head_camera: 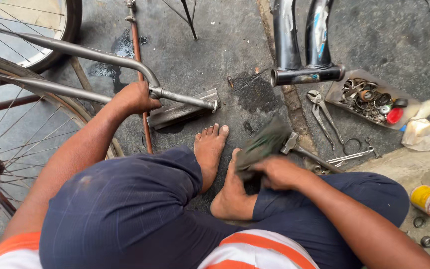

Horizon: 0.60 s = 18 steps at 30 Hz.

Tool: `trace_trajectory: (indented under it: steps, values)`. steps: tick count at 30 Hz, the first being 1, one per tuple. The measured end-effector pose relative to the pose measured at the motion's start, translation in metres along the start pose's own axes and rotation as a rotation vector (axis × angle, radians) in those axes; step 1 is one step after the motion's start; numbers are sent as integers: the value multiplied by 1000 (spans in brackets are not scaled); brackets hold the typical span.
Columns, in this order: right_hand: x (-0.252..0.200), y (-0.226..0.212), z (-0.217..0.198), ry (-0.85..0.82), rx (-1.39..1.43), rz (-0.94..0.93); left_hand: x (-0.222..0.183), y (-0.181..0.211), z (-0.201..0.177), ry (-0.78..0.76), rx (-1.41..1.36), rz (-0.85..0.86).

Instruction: The person cleans and reassembles a bicycle fork assembly using a hammer and a cloth, then attempts to fit the fork into the head tube of a bicycle frame.

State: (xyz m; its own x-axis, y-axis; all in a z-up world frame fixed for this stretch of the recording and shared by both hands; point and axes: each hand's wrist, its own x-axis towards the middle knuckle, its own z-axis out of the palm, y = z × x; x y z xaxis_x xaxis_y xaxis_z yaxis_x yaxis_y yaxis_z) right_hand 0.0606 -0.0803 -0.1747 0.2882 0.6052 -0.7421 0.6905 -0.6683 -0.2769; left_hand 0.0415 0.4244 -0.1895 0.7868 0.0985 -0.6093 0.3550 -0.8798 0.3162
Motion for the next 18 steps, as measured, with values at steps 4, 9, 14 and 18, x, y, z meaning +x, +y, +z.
trace_trajectory:
  steps: [4, 9, 14, 18]
  values:
    - [8, 47, -22, 66, 362, 362, -1, 1, -1, -83, -1, -100]
    - [6, 101, 8, -117, -117, 602, 0, 16, -9, -38, -32, -82]
    - [21, 110, 23, -154, -84, 579, -10, 21, -12, 38, -51, -87]
    - [12, 100, 0, 176, 18, 624, -11, 19, -13, -11, -100, -120]
